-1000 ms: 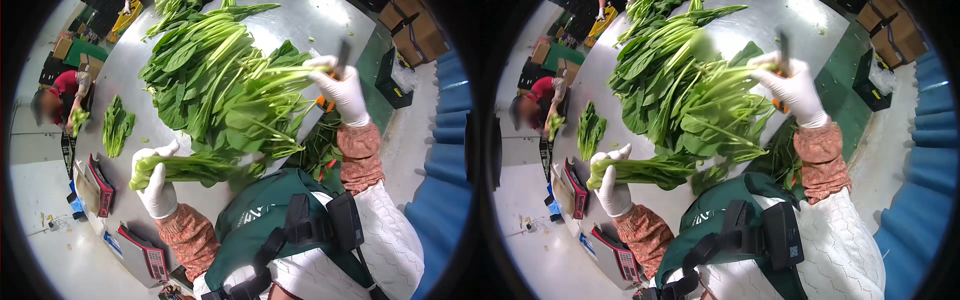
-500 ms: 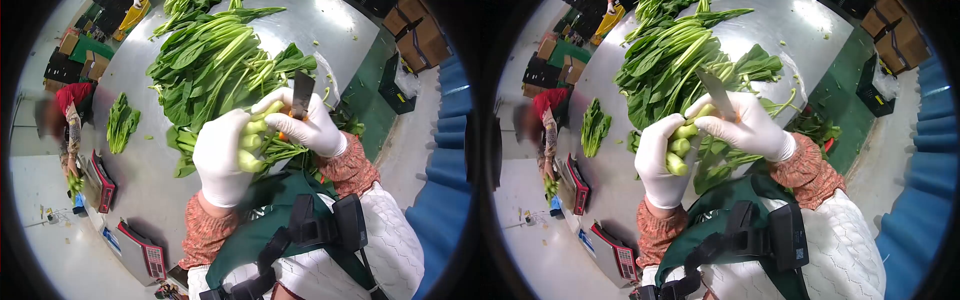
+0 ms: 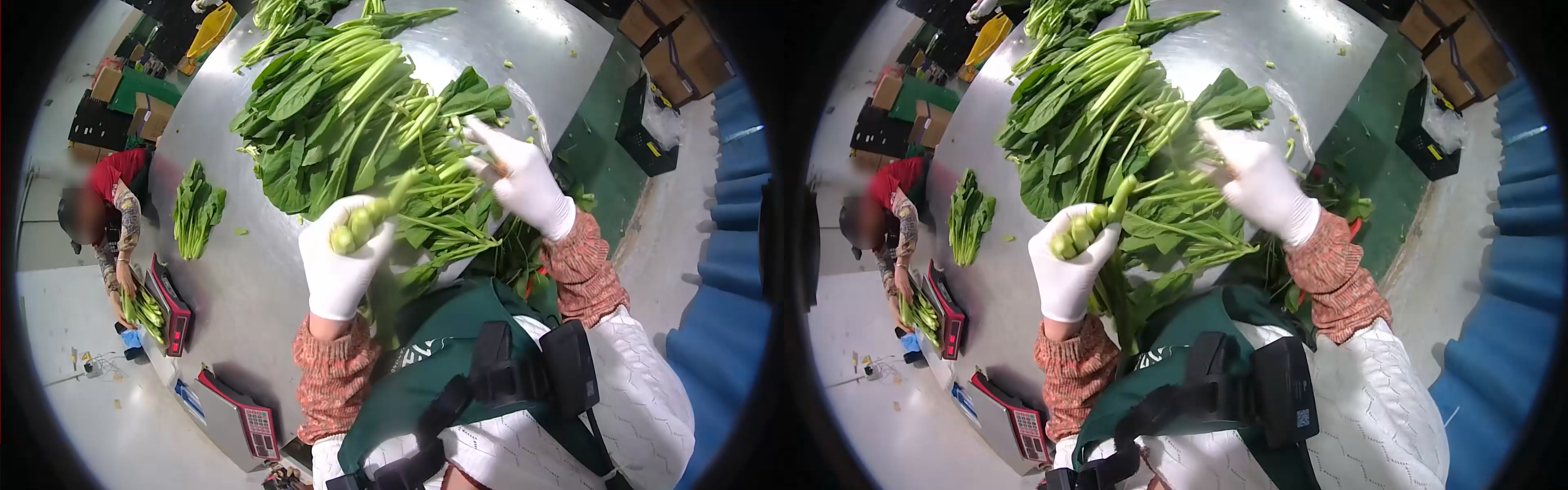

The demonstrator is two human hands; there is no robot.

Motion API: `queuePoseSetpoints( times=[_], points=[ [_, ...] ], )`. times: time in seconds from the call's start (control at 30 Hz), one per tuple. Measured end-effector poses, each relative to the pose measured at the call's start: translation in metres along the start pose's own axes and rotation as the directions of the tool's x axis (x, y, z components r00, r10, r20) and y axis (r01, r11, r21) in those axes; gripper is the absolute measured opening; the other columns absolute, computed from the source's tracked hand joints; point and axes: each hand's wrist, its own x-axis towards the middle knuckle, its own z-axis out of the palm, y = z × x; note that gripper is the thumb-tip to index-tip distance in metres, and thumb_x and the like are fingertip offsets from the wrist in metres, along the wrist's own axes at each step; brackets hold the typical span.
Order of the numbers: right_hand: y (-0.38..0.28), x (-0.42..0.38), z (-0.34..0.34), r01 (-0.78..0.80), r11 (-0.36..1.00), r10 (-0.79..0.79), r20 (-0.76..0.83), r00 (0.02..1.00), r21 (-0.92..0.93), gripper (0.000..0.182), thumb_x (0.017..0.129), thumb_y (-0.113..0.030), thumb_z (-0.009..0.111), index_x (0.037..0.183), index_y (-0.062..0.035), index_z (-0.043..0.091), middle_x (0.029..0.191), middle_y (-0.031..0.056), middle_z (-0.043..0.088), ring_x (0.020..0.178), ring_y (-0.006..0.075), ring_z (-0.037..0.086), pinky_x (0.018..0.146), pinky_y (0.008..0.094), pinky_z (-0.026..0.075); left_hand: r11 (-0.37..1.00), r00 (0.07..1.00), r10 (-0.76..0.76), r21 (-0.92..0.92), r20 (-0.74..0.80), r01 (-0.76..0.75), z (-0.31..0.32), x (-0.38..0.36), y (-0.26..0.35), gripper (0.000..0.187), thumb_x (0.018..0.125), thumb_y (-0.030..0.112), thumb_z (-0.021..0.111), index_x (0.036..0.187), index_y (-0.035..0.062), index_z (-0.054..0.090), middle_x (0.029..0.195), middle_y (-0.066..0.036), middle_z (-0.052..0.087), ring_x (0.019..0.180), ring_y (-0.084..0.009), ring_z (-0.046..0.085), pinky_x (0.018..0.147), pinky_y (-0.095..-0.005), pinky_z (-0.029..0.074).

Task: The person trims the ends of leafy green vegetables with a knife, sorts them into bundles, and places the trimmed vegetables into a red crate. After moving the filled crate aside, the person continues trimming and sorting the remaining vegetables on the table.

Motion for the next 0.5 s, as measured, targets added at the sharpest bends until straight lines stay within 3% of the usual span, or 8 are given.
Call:
queuePoseSetpoints(
  times=[0.03,0.17,0.23,0.27,0.3,0.37,0.43,0.5],
  points=[
    [-0.01,-0.004,0.007,0.112,0.991,-0.111,-0.016,0.994,0.067,0.053,0.087,0.006,0.063,0.138,-0.0001,0.052,0.12,0.0201,0.067,0.11,0.0273,0.068,0.09,0.0333,0.054,0.999,1.0,-0.024,-0.021,0.014,0.024,0.002,0.0,0.004,0.018,0.079,-0.003,0.076,0.095,-0.002,0.07,0.083,0.003,0.067,0.073,-0.0026,0.058,0.067,-0.0194,0.049],
    [-0.042,-0.004,0.028,0.044,0.985,-0.055,0.059,0.997,0.168,0.05,0.088,0.0,0.064,0.137,0.0009,0.053,0.116,0.0208,0.068,0.106,0.0286,0.069,0.089,0.0323,0.053,0.967,0.992,-0.059,-0.238,0.114,0.085,0.012,-0.001,0.012,0.02,0.08,0.005,0.079,0.097,-0.0015,0.07,0.085,0.0,0.07,0.075,-0.0035,0.059,0.069,-0.0199,0.05],
    [-0.016,0.001,0.039,-0.172,0.968,0.151,0.124,0.981,0.181,0.044,0.092,-0.006,0.063,0.135,0.0011,0.055,0.11,0.0214,0.07,0.099,0.0258,0.071,0.085,0.0314,0.053,0.98,0.992,-0.041,-0.191,0.122,0.064,0.005,-0.003,0.012,0.02,0.08,0.004,0.078,0.097,-0.0024,0.07,0.085,-0.001,0.07,0.076,-0.0039,0.06,0.07,-0.0197,0.05],
    [-0.002,-0.001,0.042,-0.123,0.964,0.112,0.062,0.992,0.235,0.038,0.095,-0.009,0.061,0.133,0.0004,0.058,0.102,0.0168,0.073,0.095,0.0194,0.071,0.083,0.0294,0.053,0.974,0.99,-0.058,-0.209,0.125,0.084,0.002,-0.005,0.013,0.02,0.08,0.003,0.078,0.097,-0.0024,0.07,0.084,-0.002,0.07,0.077,-0.0041,0.06,0.07,-0.0199,0.05],
    [-0.018,0.0,0.027,-0.307,0.809,0.227,0.214,0.95,0.502,0.036,0.097,-0.009,0.061,0.132,-0.0009,0.059,0.098,0.0094,0.073,0.088,0.0115,0.067,0.079,0.026,0.051,0.967,0.989,-0.076,-0.231,0.125,0.103,0.0,-0.005,0.012,0.02,0.08,0.003,0.077,0.097,-0.0025,0.07,0.084,-0.002,0.07,0.077,-0.0042,0.061,0.07,-0.02,0.05],
    [-0.041,-0.002,0.017,-0.269,0.67,0.048,0.321,0.946,0.692,0.036,0.097,-0.01,0.063,0.132,-0.0024,0.061,0.095,0.0032,0.07,0.08,0.0065,0.06,0.075,0.0229,0.048,0.976,0.985,-0.072,-0.191,0.155,0.101,0.0,-0.007,0.006,0.021,0.079,0.002,0.077,0.098,-0.0027,0.069,0.086,-0.003,0.07,0.078,-0.0053,0.061,0.071,-0.0203,0.05],
    [-0.053,-0.004,0.021,-0.014,0.831,-0.123,0.209,0.97,0.556,0.029,0.092,-0.012,0.069,0.119,-0.0017,0.067,0.089,0.0043,0.069,0.072,0.0101,0.061,0.067,0.0273,0.049,0.968,0.982,-0.03,-0.238,0.184,0.074,0.006,-0.005,-0.003,0.023,0.079,0.001,0.077,0.099,-0.0025,0.069,0.088,-0.003,0.07,0.078,-0.006,0.062,0.072,-0.0209,0.051],
    [-0.052,-0.008,0.035,0.229,0.876,-0.211,-0.089,0.973,0.425,0.023,0.089,-0.009,0.072,0.111,-0.0018,0.07,0.084,0.0079,0.067,0.069,0.0165,0.063,0.064,0.0302,0.049,0.971,0.982,-0.065,-0.217,0.175,0.103,0.011,-0.008,0.002,0.024,0.079,0.001,0.077,0.101,-0.001,0.068,0.092,-0.002,0.068,0.082,-0.0071,0.061,0.075,-0.0226,0.05]
  ],
)
